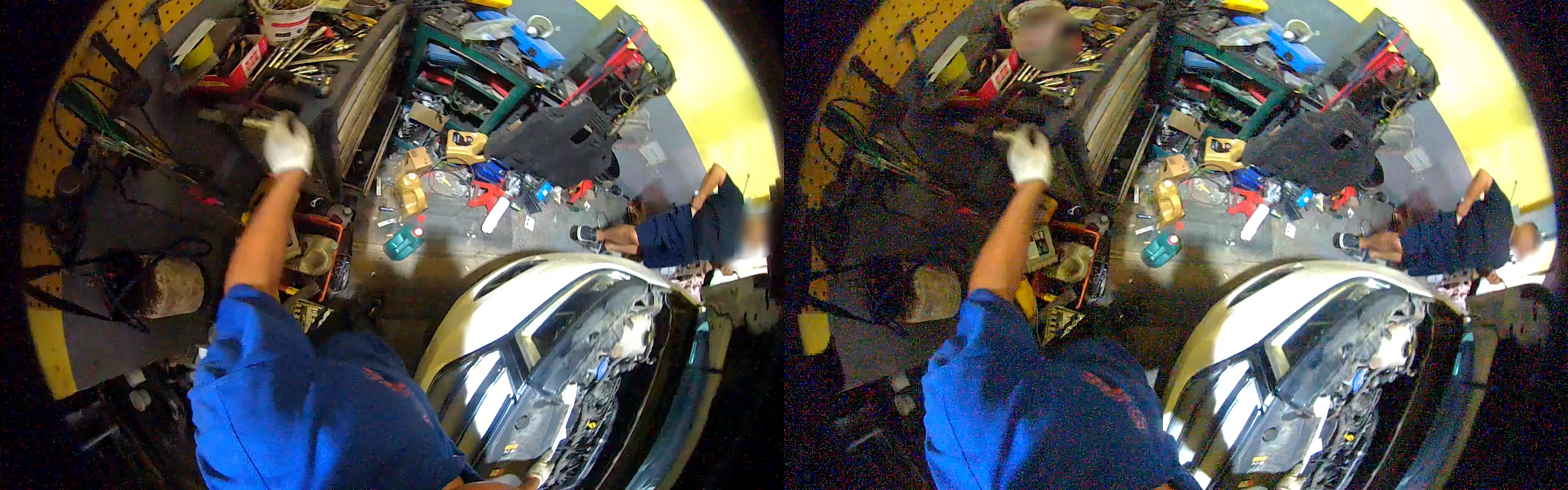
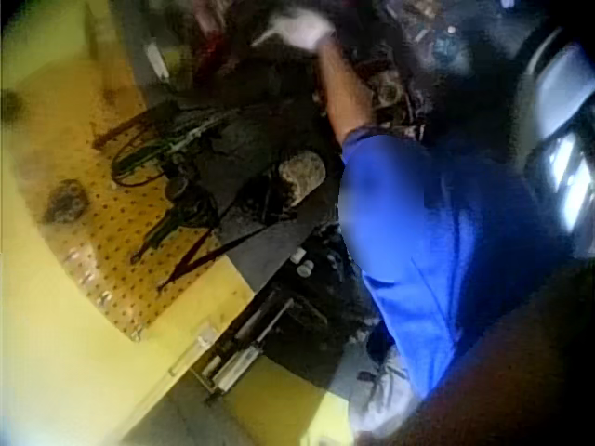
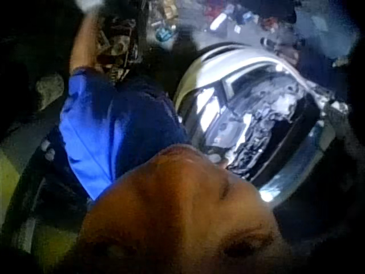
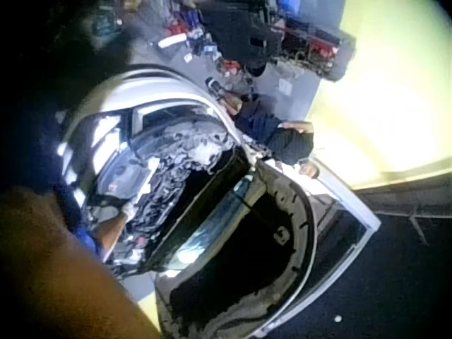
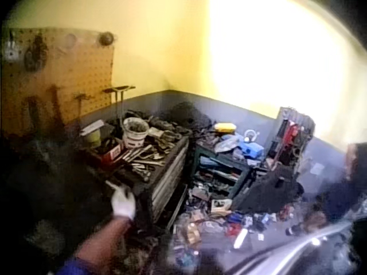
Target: The person manipulates connectors and components within a vehicle engine bay, detaching an air intake hose with a screwdriver and handling wiring and plastic housings by hand.
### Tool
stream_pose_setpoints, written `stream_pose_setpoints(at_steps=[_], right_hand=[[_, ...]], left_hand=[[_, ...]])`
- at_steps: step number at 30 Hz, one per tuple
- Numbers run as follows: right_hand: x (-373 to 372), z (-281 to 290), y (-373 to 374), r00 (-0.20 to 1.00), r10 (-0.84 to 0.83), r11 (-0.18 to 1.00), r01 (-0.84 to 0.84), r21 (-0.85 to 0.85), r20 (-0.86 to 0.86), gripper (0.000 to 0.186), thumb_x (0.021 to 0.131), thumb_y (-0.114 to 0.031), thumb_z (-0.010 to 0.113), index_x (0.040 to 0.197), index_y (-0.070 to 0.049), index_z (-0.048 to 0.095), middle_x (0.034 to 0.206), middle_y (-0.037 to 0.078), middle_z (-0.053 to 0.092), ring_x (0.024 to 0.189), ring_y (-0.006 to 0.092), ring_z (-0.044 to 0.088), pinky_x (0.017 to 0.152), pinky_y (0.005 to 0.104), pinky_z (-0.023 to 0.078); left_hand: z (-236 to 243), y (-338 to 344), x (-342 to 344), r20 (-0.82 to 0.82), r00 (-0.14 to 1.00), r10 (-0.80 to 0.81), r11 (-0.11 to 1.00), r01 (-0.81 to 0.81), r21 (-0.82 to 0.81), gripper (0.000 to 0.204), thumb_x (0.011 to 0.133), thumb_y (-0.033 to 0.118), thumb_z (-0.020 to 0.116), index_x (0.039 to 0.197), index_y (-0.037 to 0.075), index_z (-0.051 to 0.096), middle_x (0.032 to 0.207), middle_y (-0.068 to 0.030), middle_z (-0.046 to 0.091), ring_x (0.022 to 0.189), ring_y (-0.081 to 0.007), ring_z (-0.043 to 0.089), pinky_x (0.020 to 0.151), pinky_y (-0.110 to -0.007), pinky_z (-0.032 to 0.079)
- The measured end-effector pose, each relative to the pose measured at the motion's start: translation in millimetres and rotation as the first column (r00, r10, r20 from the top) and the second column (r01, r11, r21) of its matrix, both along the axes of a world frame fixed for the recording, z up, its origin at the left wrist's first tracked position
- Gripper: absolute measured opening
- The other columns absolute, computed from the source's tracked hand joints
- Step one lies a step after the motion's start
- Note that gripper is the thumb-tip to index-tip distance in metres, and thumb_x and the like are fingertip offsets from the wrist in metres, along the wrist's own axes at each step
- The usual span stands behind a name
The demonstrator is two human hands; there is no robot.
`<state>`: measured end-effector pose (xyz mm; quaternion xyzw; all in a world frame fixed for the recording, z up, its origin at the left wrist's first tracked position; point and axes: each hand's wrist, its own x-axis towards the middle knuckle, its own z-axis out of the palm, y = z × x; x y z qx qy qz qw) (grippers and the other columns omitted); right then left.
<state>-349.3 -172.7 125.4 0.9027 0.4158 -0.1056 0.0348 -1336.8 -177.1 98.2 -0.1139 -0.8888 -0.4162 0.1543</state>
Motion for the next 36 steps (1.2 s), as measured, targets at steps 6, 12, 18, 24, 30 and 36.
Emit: stream_pose_setpoints(at_steps=[6,12,18,24,30,36], right_hand=[[-41.0,-11.0,22.8,0.999,0.012,0.999,-0.011,-0.042,0.039,0.097,0.097,-0.068,0.046,0.147,0.015,0.038,0.145,0.034,0.05,0.136,0.0432,0.049,0.114,0.0424,0.038],[-47.3,-12.0,37.2,0.998,0.021,0.999,-0.018,-0.046,0.052,0.097,0.097,-0.069,0.046,0.146,0.014,0.039,0.144,0.035,0.05,0.135,0.0437,0.05,0.113,0.043,0.038],[-35.5,-16.6,31.9,0.999,0.007,0.999,-0.005,-0.038,0.042,0.096,0.097,-0.069,0.045,0.146,0.014,0.04,0.143,0.035,0.051,0.135,0.0443,0.05,0.113,0.0436,0.039],[-19.5,-21.3,20.2,0.999,0.006,0.999,-0.004,-0.047,0.042,0.096,0.097,-0.069,0.044,0.146,0.014,0.041,0.143,0.035,0.051,0.134,0.0448,0.051,0.112,0.0442,0.04],[25.3,-26.9,-9.8,0.998,-0.008,1.0,0.008,0.0,0.055,0.095,0.097,-0.069,0.044,0.145,0.013,0.042,0.142,0.035,0.052,0.133,0.0454,0.051,0.111,0.0448,0.04],[-58.9,30.2,18.6,0.991,-0.075,0.996,0.068,0.065,0.11,0.074,0.092,-0.067,0.05,0.123,-0.001,0.066,0.129,0.027,0.064,0.123,0.0419,0.06,0.105,0.0485,0.047]], left_hand=[[53.1,-7.4,-124.2,0.144,0.95,0.276,0.849,-0.171,-0.499,0.051,0.089,0.029,0.067,0.137,0.014,0.056,0.139,-0.0192,0.054,0.119,-0.0419,0.061,0.1,-0.051,0.053],[58.5,-10.2,-158.6,0.261,0.944,0.204,0.849,-0.038,-0.527,0.065,0.087,0.02,0.068,0.146,0.012,0.042,0.133,-0.0223,0.062,0.122,-0.0386,0.064,0.099,-0.049,0.054],[107.0,-16.1,-134.9,0.204,0.965,0.167,0.776,-0.002,-0.63,0.048,0.091,0.036,0.068,0.132,0.011,0.062,0.128,-0.0165,0.068,0.116,-0.0334,0.068,0.095,-0.047,0.056],[134.0,-17.6,-127.4,0.039,0.984,0.175,0.687,-0.093,-0.721,0.042,0.093,0.035,0.065,0.129,0.013,0.066,0.128,-0.0126,0.068,0.114,-0.0327,0.068,0.094,-0.045,0.057],[175.4,26.9,-78.5,-0.111,0.994,0.014,0.733,-0.086,-0.675,0.043,0.091,0.033,0.062,0.133,0.02,0.065,0.123,-0.0136,0.07,0.113,-0.0364,0.067,0.095,-0.047,0.055],[138.0,32.7,36.9,-0.018,0.931,-0.365,0.923,0.359,-0.139,0.034,0.091,0.031,0.074,0.106,0.001,0.072,0.091,-0.0128,0.075,0.079,-0.027,0.071,0.078,-0.041,0.056]])
